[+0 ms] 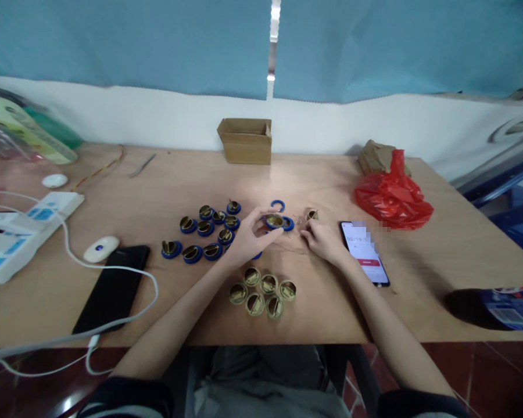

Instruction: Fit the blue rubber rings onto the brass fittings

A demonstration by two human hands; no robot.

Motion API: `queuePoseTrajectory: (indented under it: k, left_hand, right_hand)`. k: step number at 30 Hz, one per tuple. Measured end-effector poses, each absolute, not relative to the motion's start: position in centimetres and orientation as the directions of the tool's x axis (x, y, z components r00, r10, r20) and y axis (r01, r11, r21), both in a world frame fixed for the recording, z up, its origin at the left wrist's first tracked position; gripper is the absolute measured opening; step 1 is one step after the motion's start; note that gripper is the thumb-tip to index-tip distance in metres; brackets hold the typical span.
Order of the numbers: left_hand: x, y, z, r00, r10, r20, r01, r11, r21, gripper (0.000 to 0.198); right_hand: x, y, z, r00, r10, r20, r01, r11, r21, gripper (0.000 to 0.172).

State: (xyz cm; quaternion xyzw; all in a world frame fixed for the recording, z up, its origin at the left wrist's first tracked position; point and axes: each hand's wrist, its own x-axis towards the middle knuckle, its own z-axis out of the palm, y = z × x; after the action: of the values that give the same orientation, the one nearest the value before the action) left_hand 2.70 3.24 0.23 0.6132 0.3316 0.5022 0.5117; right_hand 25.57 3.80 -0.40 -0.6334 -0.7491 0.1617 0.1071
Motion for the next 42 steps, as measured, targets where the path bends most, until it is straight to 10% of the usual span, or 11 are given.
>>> queuePoseTrajectory:
  k: [26, 33, 42]
  left_hand:
    - [3.2, 2.8, 0.1, 0.342, 0.902, 0.262, -0.119, -0.235, 0.965, 0.044]
    - [3.4, 2.3, 0.5, 0.381, 0.877, 0.292, -0.027, -0.306, 0.952, 0.050]
    - [3.6, 2.0, 0.2, 0.421, 0.846, 0.327, -0.051, -0.338, 0.940, 0.040]
  right_hand:
    - [25.5, 2.8, 0.1, -0.251, 0.966, -0.056, 0.853, 0.194, -0.485, 0.034]
    - [24.5, 2.2, 2.0, -0.311, 0.949, -0.050, 0.234, 0.025, -0.972, 0.041]
    - [22.7, 1.7, 1.5, -0.314, 0.944, -0.099, -0.219, -0.174, -0.960, 0.031]
